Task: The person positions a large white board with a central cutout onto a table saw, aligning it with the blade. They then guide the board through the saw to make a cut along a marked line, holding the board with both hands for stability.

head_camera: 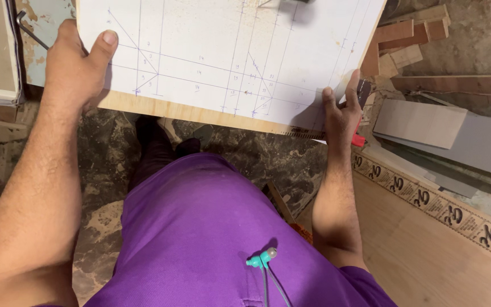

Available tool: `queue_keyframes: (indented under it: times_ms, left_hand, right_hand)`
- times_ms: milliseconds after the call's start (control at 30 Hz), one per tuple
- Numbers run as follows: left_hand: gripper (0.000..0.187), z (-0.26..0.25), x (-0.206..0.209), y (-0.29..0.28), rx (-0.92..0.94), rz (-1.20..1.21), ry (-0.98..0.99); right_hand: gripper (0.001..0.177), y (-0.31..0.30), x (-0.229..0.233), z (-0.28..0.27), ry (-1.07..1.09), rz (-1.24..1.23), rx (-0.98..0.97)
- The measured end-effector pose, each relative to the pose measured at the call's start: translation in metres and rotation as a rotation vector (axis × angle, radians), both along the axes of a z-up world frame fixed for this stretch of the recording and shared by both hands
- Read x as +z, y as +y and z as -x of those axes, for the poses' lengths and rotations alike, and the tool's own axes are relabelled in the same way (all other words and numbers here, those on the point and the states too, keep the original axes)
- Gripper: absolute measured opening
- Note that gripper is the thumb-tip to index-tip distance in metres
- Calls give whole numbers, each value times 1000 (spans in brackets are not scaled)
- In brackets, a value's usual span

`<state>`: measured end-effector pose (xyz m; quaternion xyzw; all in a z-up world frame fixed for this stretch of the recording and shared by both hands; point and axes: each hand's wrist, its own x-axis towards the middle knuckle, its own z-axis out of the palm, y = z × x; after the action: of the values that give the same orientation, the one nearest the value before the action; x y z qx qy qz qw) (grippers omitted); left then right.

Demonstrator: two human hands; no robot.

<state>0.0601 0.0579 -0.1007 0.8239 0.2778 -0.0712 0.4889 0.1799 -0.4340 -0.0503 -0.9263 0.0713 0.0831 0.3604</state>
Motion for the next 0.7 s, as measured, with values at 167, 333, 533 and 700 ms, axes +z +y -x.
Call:
queue_keyframes:
  times_ms: [167,333,533,700]
  left_hand:
    - [57,-1,-3,1,11,25,-11]
    - [55,4,27,-13,25,38,55]
    - [57,54,35,-23,17,18,99]
    - [61,80,38,-26,42,56,152]
  right_hand:
    - [89,-7,-13,-1,-10,15,28]
    - [86,-34,-11,12,-140,-51,166]
    - [85,-15,18,72,31,2,10]
    - [79,-19,13,112,-81,112,64]
